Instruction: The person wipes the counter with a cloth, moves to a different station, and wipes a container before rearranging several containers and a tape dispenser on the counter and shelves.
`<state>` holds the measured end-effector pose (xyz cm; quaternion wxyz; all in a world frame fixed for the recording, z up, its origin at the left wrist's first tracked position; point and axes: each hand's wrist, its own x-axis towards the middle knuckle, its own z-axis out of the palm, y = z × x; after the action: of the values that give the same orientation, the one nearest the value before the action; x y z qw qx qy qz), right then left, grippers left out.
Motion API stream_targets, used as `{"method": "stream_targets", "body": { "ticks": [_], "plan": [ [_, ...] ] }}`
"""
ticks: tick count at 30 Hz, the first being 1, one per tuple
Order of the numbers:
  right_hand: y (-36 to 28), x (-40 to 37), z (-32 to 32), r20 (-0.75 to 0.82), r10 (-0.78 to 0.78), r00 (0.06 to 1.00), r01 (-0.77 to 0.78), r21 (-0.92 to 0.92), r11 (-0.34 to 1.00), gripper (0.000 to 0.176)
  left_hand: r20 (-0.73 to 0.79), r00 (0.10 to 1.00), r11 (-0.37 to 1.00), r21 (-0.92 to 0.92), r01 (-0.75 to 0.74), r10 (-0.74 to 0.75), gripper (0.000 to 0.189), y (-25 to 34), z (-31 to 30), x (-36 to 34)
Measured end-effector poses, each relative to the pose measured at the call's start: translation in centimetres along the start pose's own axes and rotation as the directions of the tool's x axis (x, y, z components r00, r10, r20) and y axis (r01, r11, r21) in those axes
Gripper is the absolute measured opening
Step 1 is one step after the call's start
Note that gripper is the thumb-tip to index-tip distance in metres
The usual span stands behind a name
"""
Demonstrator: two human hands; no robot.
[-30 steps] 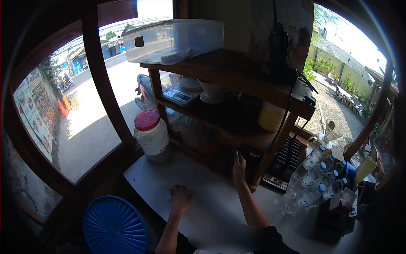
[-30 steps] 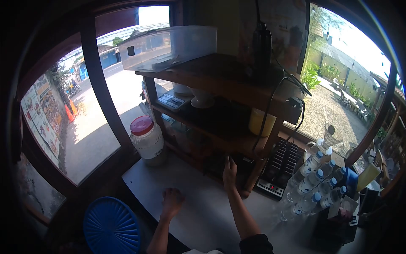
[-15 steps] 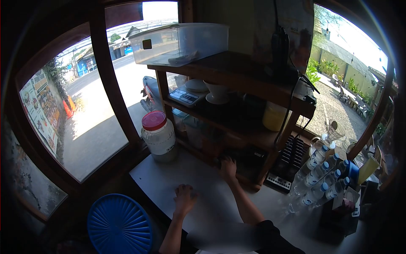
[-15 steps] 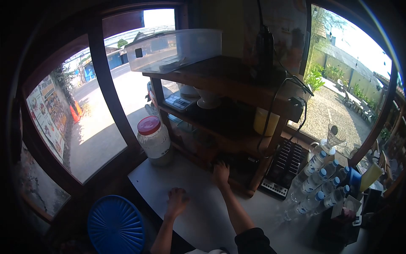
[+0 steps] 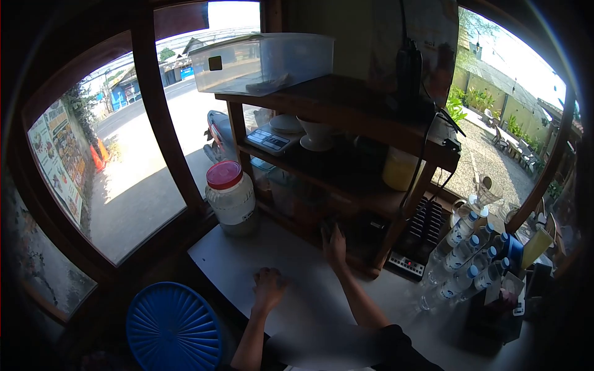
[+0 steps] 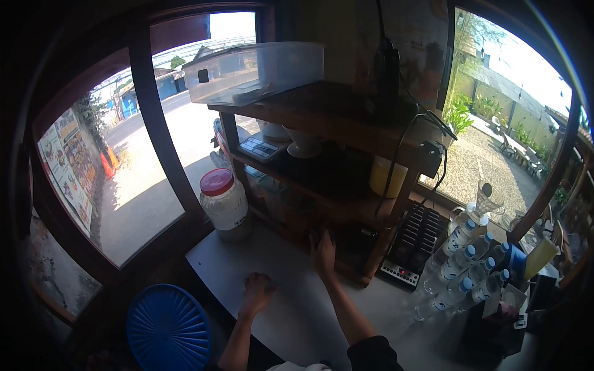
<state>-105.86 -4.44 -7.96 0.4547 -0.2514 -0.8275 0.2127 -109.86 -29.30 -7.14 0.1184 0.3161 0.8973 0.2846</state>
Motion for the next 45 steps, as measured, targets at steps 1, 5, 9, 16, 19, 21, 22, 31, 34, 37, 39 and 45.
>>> {"method": "stream_targets", "body": {
  "ticks": [1, 5, 9, 16, 19, 21, 22, 31, 34, 37, 39, 45],
  "plan": [
    [1.3, -1.5, 2.2, 0.075, -0.082, 0.994, 0.1, -0.285, 0.953, 0.048, 0.004, 1.0, 1.0, -0.01, -0.003, 0.004, 0.043, -0.1, 0.0, 0.1],
    [1.5, -0.6, 3.1, 0.352, 0.084, 0.932, 0.064, -0.389, 0.919, 0.066, -0.037, 0.999, 0.999, -0.031, -0.039, 0.038, 0.043, -0.7, 0.3, 0.1],
    [0.2, 1.1, 0.8, 0.489, 0.193, 0.85, -0.099, -0.211, 0.972, 0.056, -0.045, 0.998, 0.999, -0.018, -0.038, 0.037, 0.043, -0.2, 0.0, -0.2],
    [2.9, 2.3, -2.4, 0.129, 0.366, 0.921, -0.343, 0.714, 0.61, 0.017, -0.021, 0.999, 0.999, -0.017, -0.042, 0.042, 0.044, -0.7, 0.1, 0.2],
    [-2.6, 1.8, -5.7, -0.256, 0.496, 0.83, -0.311, 0.525, 0.792, 0.018, -0.006, 0.997, 0.997, 0.006, -0.083, 0.083, 0.044, -1.3, 0.2, 0.6],
    [-2.8, 0.9, -4.2, -0.451, 0.259, 0.854, -0.15, 0.265, 0.953, 0.02, -0.016, 0.996, 0.996, 0.013, -0.085, 0.085, 0.042, -1.3, 0.2, 0.5],
    [-2.5, 0.4, -3.4, -0.517, 0.119, 0.848, -0.07, 0.113, 0.991, 0.022, -0.022, 0.996, 0.996, 0.016, -0.086, 0.086, 0.042, -1.2, 0.2, 0.5],
    [-0.9, 0.7, 0.3, 0.287, 0.027, 0.958, 0.019, -0.156, 0.988, 0.033, -0.045, 0.995, 0.995, -0.035, -0.096, 0.095, 0.039, -0.9, -0.1, -0.1],
    [1.4, 0.4, 1.7, 0.162, -0.092, 0.983, 0.095, -0.01, 0.995, 0.031, -0.046, 0.996, 0.997, 0.004, -0.08, 0.08, 0.039, -0.6, -0.1, -0.2],
    [4.3, 1.8, 1.1, 0.313, 0.191, 0.93, -0.26, 0.196, 0.945, 0.038, -0.032, 0.997, 0.998, 0.015, -0.063, 0.063, 0.04, -0.3, -0.2, -0.1],
    [5.0, 2.4, -0.2, 0.165, 0.199, 0.966, -0.251, 0.416, 0.874, 0.038, -0.041, 0.995, 0.996, 0.01, -0.088, 0.088, 0.04, -0.8, -0.1, 0.1],
    [-2.2, 1.3, -5.5, -0.036, 0.102, 0.994, -0.087, 0.293, 0.952, 0.045, -0.033, 0.989, 0.989, 0.032, -0.144, 0.145, 0.042, -2.1, 0.7, 0.9]
  ]
}}
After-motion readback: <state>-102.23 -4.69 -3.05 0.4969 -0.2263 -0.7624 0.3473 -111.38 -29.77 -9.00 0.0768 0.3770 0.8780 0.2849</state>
